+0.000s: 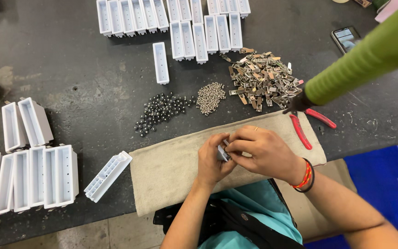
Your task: The person uses a green heat gun to apply heat to small white plastic housings while inserting metal components and fasteners. They repeatedly pick up housings, insert parts, apply heat, and place the assembled units on the table. The workspace contains piles of screws, metal clips, and additional housings.
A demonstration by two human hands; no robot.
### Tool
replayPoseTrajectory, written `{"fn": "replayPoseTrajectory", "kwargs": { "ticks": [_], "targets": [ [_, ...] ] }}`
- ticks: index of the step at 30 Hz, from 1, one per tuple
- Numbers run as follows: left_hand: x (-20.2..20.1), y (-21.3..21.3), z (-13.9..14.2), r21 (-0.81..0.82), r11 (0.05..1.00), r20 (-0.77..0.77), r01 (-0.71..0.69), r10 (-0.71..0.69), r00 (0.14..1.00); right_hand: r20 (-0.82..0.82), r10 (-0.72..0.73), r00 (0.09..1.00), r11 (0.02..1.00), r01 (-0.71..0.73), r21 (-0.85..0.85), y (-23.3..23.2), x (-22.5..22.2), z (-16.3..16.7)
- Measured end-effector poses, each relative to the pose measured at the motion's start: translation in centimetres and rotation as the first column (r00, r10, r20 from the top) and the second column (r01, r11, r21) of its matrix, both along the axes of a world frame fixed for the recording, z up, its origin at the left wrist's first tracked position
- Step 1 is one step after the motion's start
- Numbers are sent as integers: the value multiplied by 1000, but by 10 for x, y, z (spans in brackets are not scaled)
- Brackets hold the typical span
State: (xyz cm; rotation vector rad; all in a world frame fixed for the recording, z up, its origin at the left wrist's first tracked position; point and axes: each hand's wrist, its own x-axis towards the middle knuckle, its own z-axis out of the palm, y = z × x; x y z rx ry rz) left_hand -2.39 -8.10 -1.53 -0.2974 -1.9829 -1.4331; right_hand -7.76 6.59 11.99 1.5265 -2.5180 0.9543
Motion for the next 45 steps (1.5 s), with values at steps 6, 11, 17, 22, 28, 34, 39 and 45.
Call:
{"fn": "replayPoseTrajectory", "kwargs": {
  "ticks": [6, 11, 17, 22, 28, 34, 39, 45],
  "targets": [
    [0, -4, 0, -8, 1000, -5, 18, -18, 1000, -60, 89, 994, 996, -88, 26, 0, 0, 7],
    [0, -6, -2, 18, 1000, 21, 19, -19, 1000, -129, 102, 986, 995, -101, 15, 7, 5, 7],
    [-1, -5, -5, 3, 1000, 23, -2, 2, 1000, -134, 62, 989, 998, -63, -1, 8, 9, 2],
    [-1, -5, -8, 11, 1000, 20, -13, 12, 1000, -105, 28, 994, 999, -30, -14, 7, 10, -3],
    [-1, -5, -10, 39, 999, 45, 19, -21, 999, -102, 23, 994, 999, -26, -27, 5, 11, -7],
    [0, -8, -9, -18, 1000, 8, 15, -15, 1000, -98, 14, 995, 1000, -15, -7, 4, 12, -10],
    [-2, -6, -5, 26, 1000, 44, -3, 2, 999, -51, -1, 999, 998, -2, -64, 9, 8, -4],
    [-1, -4, 2, 7, 1000, 13, -18, 18, 1000, 288, -248, 925, 602, 380, -702, 7, -36, 37]
  ]
}}
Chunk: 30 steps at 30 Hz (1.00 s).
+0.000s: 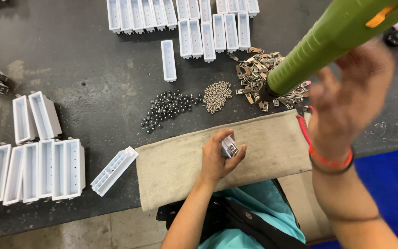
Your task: The person uses a green heat gun to apply heat to small white plastic housings while inserting metal components and fasteners. They repeatedly pick up housings, insert parts, apply heat, and place the assembled units on the table. The workspace contains piles of screws, metal clips, and additional housings.
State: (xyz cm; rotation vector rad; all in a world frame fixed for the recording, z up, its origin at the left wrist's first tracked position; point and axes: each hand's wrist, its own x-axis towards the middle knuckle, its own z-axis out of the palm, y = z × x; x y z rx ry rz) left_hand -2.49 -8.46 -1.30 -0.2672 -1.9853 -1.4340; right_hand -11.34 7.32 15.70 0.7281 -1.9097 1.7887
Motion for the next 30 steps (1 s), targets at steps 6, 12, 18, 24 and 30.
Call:
{"fn": "replayPoseTrajectory", "kwargs": {
  "ticks": [6, 12, 18, 24, 30],
  "targets": [
    [3, 2, 4, -1, 1000, 0, 2, -2, 1000, 181, 357, 916, 903, -289, -318, -7, -8, 19],
    [0, 2, -1, -24, 1000, 17, 1, -1, 1000, 44, 525, 850, 773, -455, -442, -1, 41, -6],
    [0, 0, -7, -13, 1000, 45, 11, -10, 999, 22, 547, 837, 756, -482, -443, -2, 54, -26],
    [-1, -1, -7, 4, 1000, 61, 28, -28, 998, 26, 539, 842, 759, -472, -449, -9, 52, -35],
    [-1, -1, -5, -14, 1000, 59, 15, -14, 998, 26, 537, 843, 764, -473, -440, -11, 50, -37]
  ]
}}
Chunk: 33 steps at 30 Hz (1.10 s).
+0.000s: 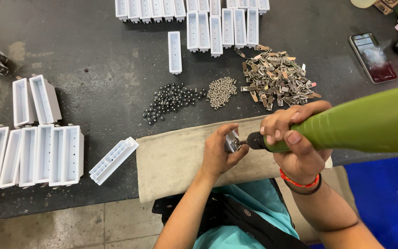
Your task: The person uses a green heat gun to apply heat to small white plastic housings while inserting metal components and fasteners. They repeatedly pick up housings, insert parts, apply heat, and place the assembled units on the table. The workspace contains piles of screws, metal clips, and additional housings.
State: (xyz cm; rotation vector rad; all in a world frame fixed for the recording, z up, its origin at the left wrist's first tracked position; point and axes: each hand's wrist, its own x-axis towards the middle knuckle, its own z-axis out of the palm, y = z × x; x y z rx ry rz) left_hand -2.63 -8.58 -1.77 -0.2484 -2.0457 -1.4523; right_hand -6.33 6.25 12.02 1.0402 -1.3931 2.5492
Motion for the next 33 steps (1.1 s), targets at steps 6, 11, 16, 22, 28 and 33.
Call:
{"fn": "replayPoseTrajectory", "kwargs": {
  "ticks": [6, 11, 16, 22, 28, 33],
  "targets": [
    [0, 1, -1, -3, 1000, 4, -8, 8, 1000, -10, -3, 1000, 1000, 3, 13, 0, 2, 1],
    [-3, 1, -4, 0, 1000, 32, -4, 4, 999, -23, -3, 1000, 1000, 4, 29, -1, -1, 2],
    [-4, 0, -5, -8, 1000, -6, -15, 15, 1000, -18, 0, 1000, 1000, 1, 30, -4, -3, 3],
    [-6, -1, -4, 3, 1000, -18, -26, 26, 1000, -16, 23, 1000, 999, -22, 36, -9, -5, 5],
    [-9, -3, -2, 9, 1000, -20, -24, 24, 1000, 5, 31, 1000, 997, -31, 67, -13, -8, 6],
    [-14, -8, 1, 25, 1000, -18, -16, 17, 1000, 9, 23, 1000, 992, -24, 127, -20, -12, 10]
  ]
}}
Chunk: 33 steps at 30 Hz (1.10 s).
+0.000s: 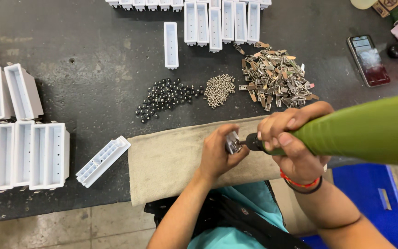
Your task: The person uses a green heat gun to apply heat to small white plastic housings while inserting metal components and fasteners. They repeatedly pick up housings, insert parts, apply heat, and place the assembled units on the table. The workspace contains piles of screws, metal clips, and additional housings.
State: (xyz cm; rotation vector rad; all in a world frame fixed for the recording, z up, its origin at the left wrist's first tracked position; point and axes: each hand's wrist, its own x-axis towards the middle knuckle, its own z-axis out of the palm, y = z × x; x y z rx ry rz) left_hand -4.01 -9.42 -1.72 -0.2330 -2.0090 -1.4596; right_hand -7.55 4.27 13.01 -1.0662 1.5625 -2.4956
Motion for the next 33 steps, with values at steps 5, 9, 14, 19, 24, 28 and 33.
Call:
{"fn": "replayPoseTrajectory", "kwargs": {
  "ticks": [5, 9, 14, 19, 24, 28, 33],
  "targets": [
    [-10, -6, 2, 1, 1000, 6, 1, -1, 1000, 14, -5, 1000, 999, 5, 37, -9, -9, 4],
    [-16, -13, 2, 10, 1000, 28, 28, -28, 999, 31, 23, 999, 996, -25, 81, -16, -17, 5],
    [-17, -19, 4, 2, 999, 14, 46, -46, 999, 89, 55, 995, 991, -65, 116, -19, -24, 8],
    [-16, -20, 3, 35, 998, 29, 44, -45, 999, 82, 55, 995, 994, -63, 95, -23, -25, 5],
    [-13, -23, 0, 68, 997, 53, 46, -49, 997, 57, 91, 994, 992, -96, 80, -27, -24, 4],
    [-9, -22, 0, 107, 992, 52, 68, -74, 996, 44, 90, 995, 993, -93, 67, -30, -24, 10],
    [-3, -17, 5, 205, 977, 107, 53, -76, 991, 12, 63, 998, 997, -64, 51, -25, -17, 28]
  ]
}}
